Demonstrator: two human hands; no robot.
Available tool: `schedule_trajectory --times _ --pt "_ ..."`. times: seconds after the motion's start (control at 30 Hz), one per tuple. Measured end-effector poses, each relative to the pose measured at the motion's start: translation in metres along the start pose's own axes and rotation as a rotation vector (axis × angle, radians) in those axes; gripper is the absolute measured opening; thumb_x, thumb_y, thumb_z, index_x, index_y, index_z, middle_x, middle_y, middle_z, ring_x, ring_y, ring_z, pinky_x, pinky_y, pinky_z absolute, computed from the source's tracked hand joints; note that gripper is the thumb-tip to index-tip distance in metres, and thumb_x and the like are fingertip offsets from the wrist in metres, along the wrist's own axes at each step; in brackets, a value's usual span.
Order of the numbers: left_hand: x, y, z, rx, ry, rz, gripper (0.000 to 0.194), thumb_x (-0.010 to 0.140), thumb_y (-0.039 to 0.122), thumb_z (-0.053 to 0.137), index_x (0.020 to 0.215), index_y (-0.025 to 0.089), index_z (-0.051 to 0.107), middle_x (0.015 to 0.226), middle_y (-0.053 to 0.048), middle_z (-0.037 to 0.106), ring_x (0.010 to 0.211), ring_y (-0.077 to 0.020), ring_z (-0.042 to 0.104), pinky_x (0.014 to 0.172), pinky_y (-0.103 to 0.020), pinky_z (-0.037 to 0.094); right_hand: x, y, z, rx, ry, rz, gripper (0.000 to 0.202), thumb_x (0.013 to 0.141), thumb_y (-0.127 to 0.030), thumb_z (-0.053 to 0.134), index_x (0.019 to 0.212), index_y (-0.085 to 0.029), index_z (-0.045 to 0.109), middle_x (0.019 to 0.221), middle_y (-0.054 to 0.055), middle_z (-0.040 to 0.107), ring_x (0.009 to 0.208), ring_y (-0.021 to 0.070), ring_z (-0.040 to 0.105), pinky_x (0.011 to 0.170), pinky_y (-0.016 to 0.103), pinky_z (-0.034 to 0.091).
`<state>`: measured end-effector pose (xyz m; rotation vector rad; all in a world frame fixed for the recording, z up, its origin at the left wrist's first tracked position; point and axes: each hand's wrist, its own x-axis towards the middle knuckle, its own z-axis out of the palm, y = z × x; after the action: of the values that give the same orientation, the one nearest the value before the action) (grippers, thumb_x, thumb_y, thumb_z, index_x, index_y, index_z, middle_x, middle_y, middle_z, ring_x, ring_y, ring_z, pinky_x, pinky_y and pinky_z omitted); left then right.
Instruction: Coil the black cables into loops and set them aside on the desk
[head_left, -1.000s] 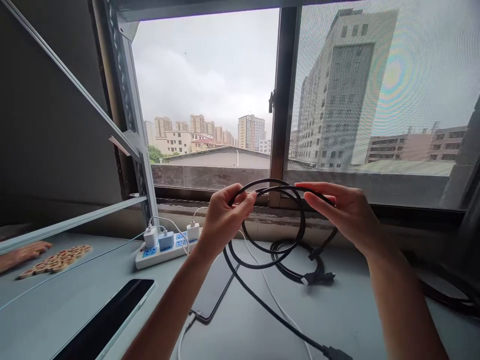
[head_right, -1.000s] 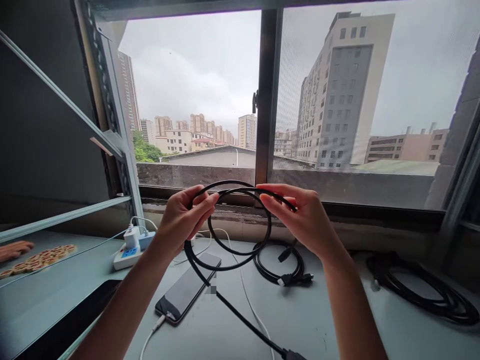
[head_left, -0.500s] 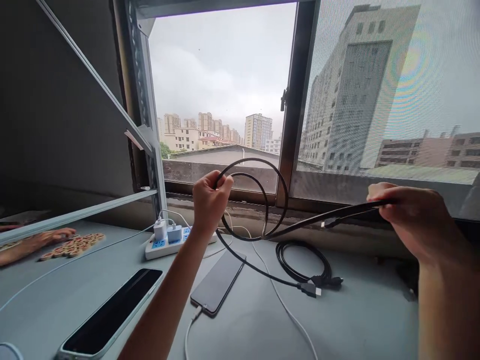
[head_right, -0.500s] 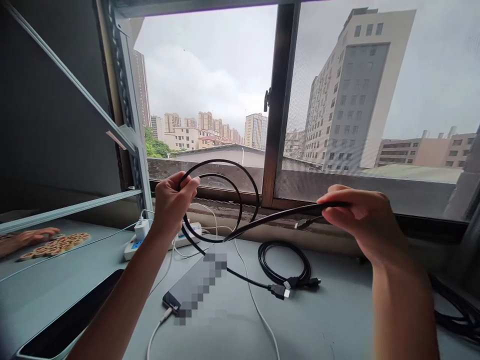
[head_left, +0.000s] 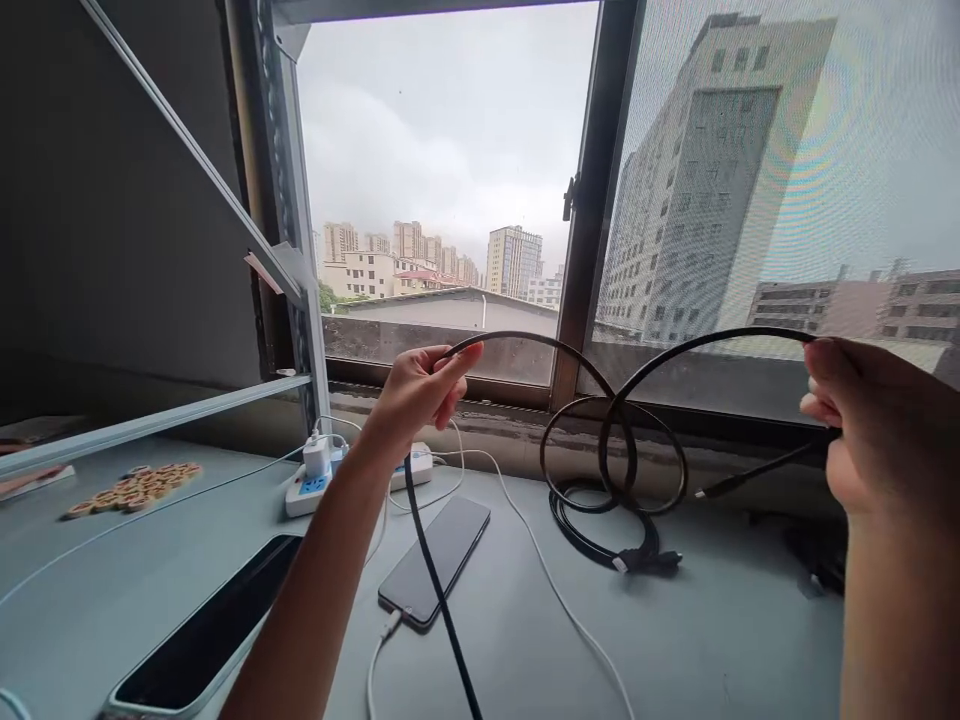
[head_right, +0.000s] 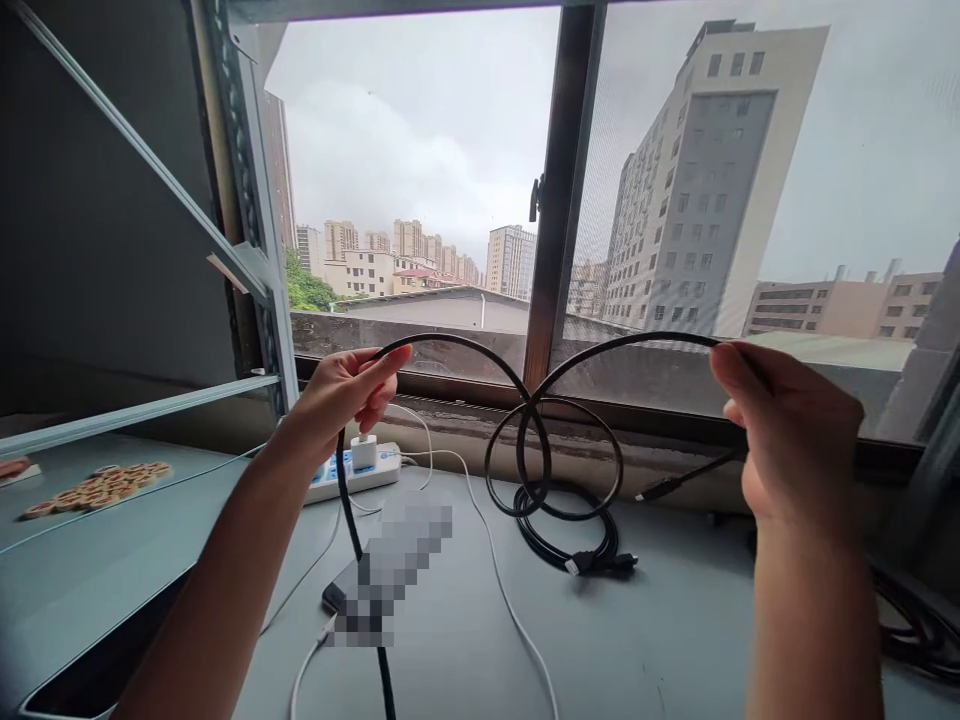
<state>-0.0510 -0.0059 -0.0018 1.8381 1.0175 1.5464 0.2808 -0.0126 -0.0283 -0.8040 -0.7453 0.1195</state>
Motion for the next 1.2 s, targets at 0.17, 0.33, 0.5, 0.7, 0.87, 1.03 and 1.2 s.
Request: schedule_trajectory --times 0.17,0.33,0.5,0.7,0.87,1.03,1.2 --pt "-0.006 0.009 0.005 -0.019 -0.026 0.071 0.046 0.078 0.044 0.067 0.051 0.019 0.040 0.046 0.003 0.039 0.037 -0.0061 0.035 0.038 -0.021 0.031 -0.014 -0.012 0.007 0.006 -0.172 -0.007 0.028 0.049 -0.038 0.082 0.066 -0.019 0.072 0.050 -0.004 0.046 0.048 0.0070 0.033 0.041 0.024 0.023" --pt "-0.018 0.023 0.014 0.007 -0.202 0.045 0.036 0.078 0.048 0.063 0.064 0.017 0.055 0.063 -0.003 0.056 0.053 -0.0103 0.051 0.049 -0.020 0.042 -0.038 -0.022 0.018 -0.100 -0.416 -0.098 0.024 0.057 -0.043 0.081 0.069 -0.022 0.074 0.056 -0.002 0.054 0.051 0.0075 0.040 0.044 0.023 0.031" --pt "-0.029 0.027 0.030 -0.019 -0.236 0.023 0.038 0.076 0.049 0.067 0.091 0.015 0.063 0.081 -0.007 0.064 0.069 -0.0151 0.060 0.058 -0.021 0.047 -0.067 -0.032 0.029 -0.174 -0.484 -0.248 0.023 0.069 -0.043 0.076 0.086 -0.026 0.075 0.062 -0.002 0.059 0.053 0.0079 0.047 0.044 0.020 0.036" --pt "-0.035 0.031 0.039 -0.058 -0.268 0.027 0.036 0.081 0.044 0.066 0.101 0.014 0.061 0.091 -0.008 0.067 0.076 -0.0172 0.063 0.061 -0.024 0.048 -0.086 -0.050 0.029 -0.127 -0.772 -0.260 0.027 0.084 -0.037 0.062 0.110 -0.032 0.065 0.079 -0.002 0.065 0.061 0.0076 0.056 0.042 0.015 0.038" --pt "-0.036 0.029 0.045 -0.202 -0.285 0.052 0.038 0.082 0.044 0.066 0.108 0.017 0.061 0.100 -0.006 0.066 0.099 -0.0209 0.061 0.082 -0.028 0.049 -0.099 -0.049 0.038 -0.138 -1.000 -0.278 0.040 0.088 -0.036 0.058 0.127 -0.029 0.057 0.118 0.003 0.063 0.096 0.0143 0.062 0.064 0.019 0.052" --pt "-0.035 0.026 0.054 -0.228 -0.186 0.015 0.037 0.078 0.043 0.070 0.102 0.016 0.062 0.093 -0.005 0.066 0.094 -0.0203 0.063 0.080 -0.027 0.051 -0.112 -0.055 0.038 -0.134 -1.227 -0.299 0.045 0.091 -0.037 0.052 0.135 -0.028 0.052 0.109 0.004 0.068 0.101 0.0172 0.063 0.073 0.024 0.055" --pt "-0.028 0.022 0.047 -0.298 -0.131 0.004 0.032 0.074 0.026 0.073 0.100 0.015 0.060 0.101 -0.007 0.068 0.098 -0.0194 0.064 0.084 -0.026 0.050 -0.092 -0.058 0.027 -0.100 -0.992 -0.228 0.020 0.086 -0.038 0.060 0.092 -0.026 0.075 0.077 0.001 0.071 0.061 0.0108 0.064 0.047 0.018 0.047"
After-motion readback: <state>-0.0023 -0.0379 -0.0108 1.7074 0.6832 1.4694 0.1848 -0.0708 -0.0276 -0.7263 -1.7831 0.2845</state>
